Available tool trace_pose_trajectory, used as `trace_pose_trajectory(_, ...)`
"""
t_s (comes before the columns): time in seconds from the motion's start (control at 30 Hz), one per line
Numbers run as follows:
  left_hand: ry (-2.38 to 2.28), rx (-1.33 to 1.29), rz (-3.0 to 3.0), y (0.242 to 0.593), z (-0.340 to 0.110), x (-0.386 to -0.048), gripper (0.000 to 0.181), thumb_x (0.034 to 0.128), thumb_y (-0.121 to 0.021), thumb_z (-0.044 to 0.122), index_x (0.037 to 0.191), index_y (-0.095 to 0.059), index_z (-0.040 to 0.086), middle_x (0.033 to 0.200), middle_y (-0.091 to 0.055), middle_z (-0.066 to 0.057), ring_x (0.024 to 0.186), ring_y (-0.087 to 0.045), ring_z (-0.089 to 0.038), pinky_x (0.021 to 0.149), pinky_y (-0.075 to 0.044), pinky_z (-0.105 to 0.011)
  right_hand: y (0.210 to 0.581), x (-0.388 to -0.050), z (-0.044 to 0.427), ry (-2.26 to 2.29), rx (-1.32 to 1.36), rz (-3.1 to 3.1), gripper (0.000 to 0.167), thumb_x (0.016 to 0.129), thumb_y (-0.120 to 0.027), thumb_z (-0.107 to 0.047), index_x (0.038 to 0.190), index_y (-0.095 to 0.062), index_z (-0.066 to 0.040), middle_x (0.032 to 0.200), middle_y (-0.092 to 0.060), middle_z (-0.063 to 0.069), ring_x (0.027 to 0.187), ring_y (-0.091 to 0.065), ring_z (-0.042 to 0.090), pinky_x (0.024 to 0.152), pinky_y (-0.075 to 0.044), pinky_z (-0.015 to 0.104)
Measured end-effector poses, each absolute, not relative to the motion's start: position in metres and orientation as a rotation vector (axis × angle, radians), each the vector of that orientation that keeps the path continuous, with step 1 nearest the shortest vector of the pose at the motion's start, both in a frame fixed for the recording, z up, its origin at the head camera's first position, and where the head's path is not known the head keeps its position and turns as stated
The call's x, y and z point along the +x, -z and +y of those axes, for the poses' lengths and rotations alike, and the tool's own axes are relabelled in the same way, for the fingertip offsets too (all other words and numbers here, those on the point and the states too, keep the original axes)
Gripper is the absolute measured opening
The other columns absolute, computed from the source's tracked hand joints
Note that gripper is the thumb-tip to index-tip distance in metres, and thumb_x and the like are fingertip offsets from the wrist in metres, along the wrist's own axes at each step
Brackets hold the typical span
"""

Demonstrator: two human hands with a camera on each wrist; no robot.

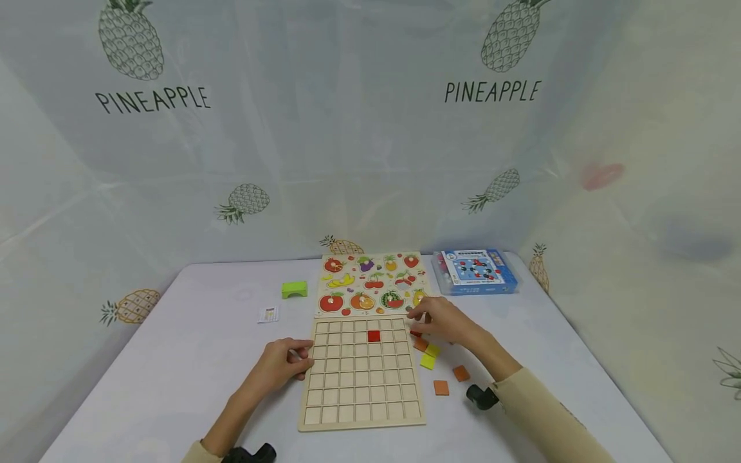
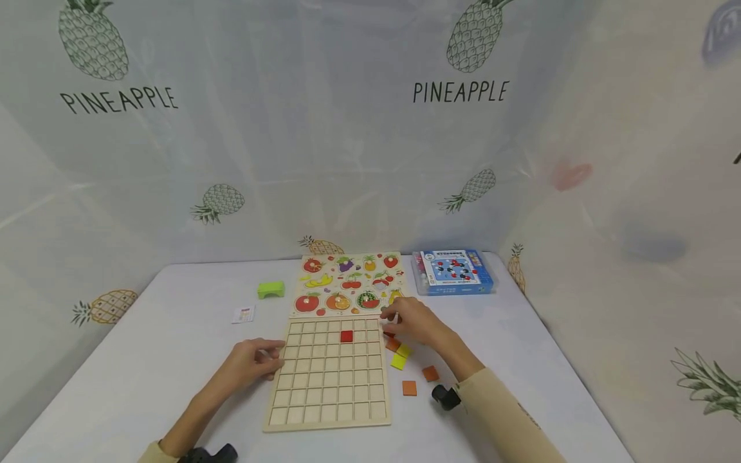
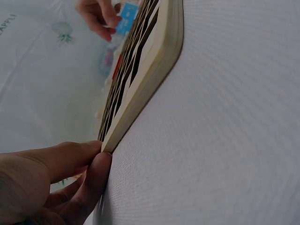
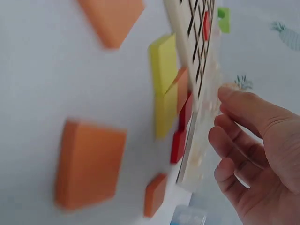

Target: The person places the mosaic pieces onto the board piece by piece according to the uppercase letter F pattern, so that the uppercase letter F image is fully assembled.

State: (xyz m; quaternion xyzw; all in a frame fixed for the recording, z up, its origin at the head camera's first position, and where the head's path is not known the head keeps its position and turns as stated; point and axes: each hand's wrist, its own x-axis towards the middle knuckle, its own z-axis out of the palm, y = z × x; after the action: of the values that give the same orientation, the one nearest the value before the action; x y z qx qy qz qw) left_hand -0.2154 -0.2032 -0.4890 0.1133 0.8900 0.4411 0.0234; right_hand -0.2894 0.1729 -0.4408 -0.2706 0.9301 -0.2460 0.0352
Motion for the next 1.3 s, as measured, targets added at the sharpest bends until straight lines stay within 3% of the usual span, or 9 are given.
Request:
trace_pose_trajectory(0.2,-1.361,0.355,2.751,0.49,-0.203,-0.216,0.041,0.0822,-0.077,0.008,0.12,-0.066,-0.005,0.083,-0.061,-0.004,0.056,-0.064,-0.009,0.052,-0.052,-0.021,0.447,-0.289,0.193,0.77,-0.75,2.866,0.029,0.085,-0.077,-0.019,0.112,-0.074,-0.007,0.098,-0.068,0.003,0.069,-0.053,0.01,0.059,-0.047,0.02)
trace_pose_trajectory(0.37,-1.357,0.345,2.755,0.492,-0.203,-0.215,0.04,0.0821,-0.077,0.009,0.119,-0.067,-0.004,0.082,-0.061,-0.004,0.055,-0.064,-0.009,0.051,-0.051,-0.02,0.453,-0.288,0.2,0.724,-0.613,2.883,0.032,0.082,-0.08,-0.023,0.111,-0.075,-0.011,0.095,-0.066,0.001,0.069,-0.052,0.011,0.056,-0.046,0.021)
trace_pose_trajectory(0.7,-1.395,0.332,2.738,0.493,-0.204,-0.208,0.038,0.0831,-0.075,0.005,0.118,-0.066,-0.007,0.085,-0.061,-0.005,0.059,-0.064,-0.01,0.053,-0.054,-0.022,0.463,-0.289,0.204,0.669,-0.617,2.913,0.026,0.082,-0.08,-0.022,0.106,-0.076,-0.013,0.087,-0.061,-0.001,0.068,-0.051,0.011,0.051,-0.044,0.022)
trace_pose_trajectory(0.9,-1.396,0.324,2.754,0.49,-0.204,-0.211,0.038,0.0826,-0.076,0.006,0.118,-0.067,-0.005,0.085,-0.062,-0.005,0.059,-0.064,-0.009,0.053,-0.054,-0.022,0.459,-0.292,0.2,0.648,-0.579,2.935,0.029,0.081,-0.081,-0.025,0.106,-0.075,-0.012,0.086,-0.063,-0.002,0.068,-0.051,0.01,0.054,-0.043,0.022)
trace_pose_trajectory(1.3,-1.391,0.342,2.757,0.49,-0.203,-0.215,0.039,0.0825,-0.076,0.005,0.119,-0.067,-0.004,0.086,-0.063,-0.006,0.058,-0.063,-0.009,0.053,-0.053,-0.022,0.458,-0.295,0.207,0.641,-0.538,2.907,0.027,0.082,-0.076,-0.013,0.109,-0.074,-0.016,0.096,-0.064,0.0,0.077,-0.052,0.013,0.058,-0.047,0.023)
